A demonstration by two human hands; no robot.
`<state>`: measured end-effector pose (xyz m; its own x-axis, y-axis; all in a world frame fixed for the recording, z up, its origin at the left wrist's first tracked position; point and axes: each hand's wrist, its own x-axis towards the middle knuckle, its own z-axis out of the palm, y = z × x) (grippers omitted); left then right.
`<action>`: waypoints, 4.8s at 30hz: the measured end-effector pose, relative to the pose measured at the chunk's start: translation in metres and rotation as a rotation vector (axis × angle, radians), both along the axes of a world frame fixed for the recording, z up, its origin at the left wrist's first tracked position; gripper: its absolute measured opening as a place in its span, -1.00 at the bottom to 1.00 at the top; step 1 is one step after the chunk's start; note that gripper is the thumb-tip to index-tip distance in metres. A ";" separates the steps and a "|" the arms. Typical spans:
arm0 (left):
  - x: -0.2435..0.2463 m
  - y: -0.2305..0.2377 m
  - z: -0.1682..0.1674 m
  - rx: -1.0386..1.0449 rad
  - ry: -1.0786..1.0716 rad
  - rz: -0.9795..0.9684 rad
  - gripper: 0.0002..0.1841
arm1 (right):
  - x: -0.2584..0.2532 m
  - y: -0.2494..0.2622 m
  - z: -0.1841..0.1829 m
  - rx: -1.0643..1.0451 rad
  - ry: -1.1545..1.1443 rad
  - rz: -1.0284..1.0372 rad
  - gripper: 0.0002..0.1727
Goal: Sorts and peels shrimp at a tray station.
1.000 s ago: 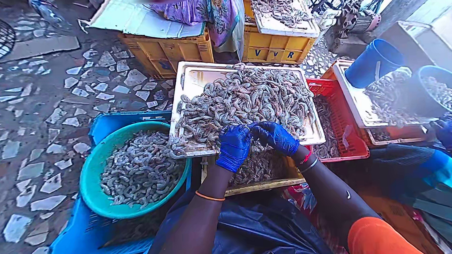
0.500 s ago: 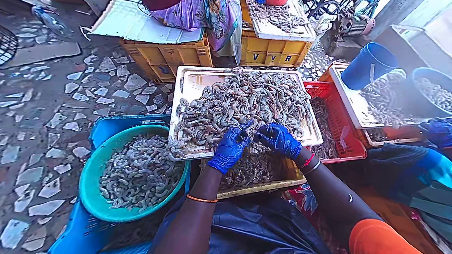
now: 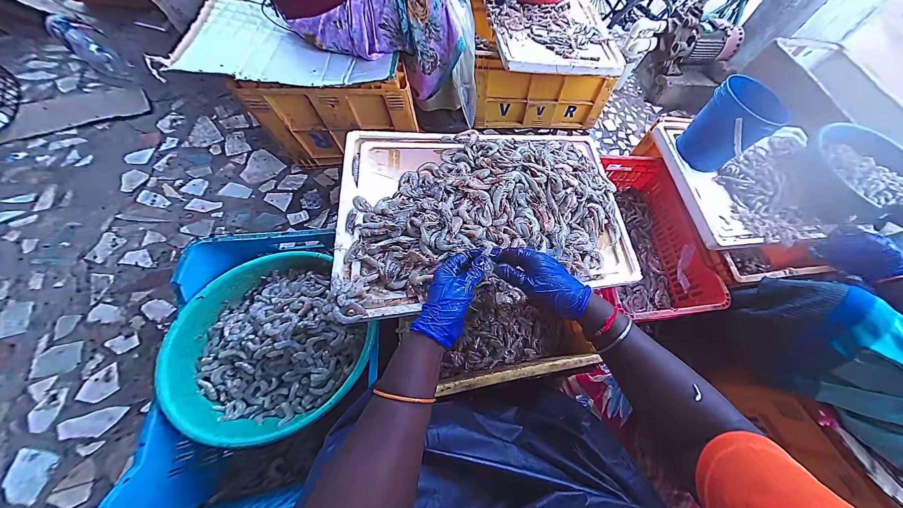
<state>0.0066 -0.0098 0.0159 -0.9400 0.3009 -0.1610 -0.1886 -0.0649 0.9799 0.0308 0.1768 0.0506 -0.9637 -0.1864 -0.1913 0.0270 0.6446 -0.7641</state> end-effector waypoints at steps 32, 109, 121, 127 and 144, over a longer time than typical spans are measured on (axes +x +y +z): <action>-0.020 -0.092 0.008 0.843 -0.162 0.744 -0.45 | 0.010 0.047 -0.038 0.692 0.199 0.067 -0.77; -0.032 -0.038 0.050 0.436 -0.160 0.564 -0.69 | -0.100 -0.001 -0.060 0.822 0.137 0.261 -0.69; -0.026 -0.020 0.018 -0.374 0.264 0.127 -0.66 | -0.057 0.003 -0.031 0.830 0.202 0.151 -0.68; -0.011 0.014 0.008 -0.670 0.345 -0.067 -0.60 | -0.017 -0.014 0.023 0.406 0.003 -0.055 -0.59; -0.007 0.028 0.003 -0.595 0.137 0.189 -0.71 | 0.003 0.013 -0.005 0.178 0.203 -0.136 -0.74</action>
<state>-0.0001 0.0183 0.0192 -0.9920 0.0239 -0.1242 -0.0978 0.4780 0.8729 0.0342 0.1899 0.0458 -0.9994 -0.0339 -0.0107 -0.0193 0.7699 -0.6379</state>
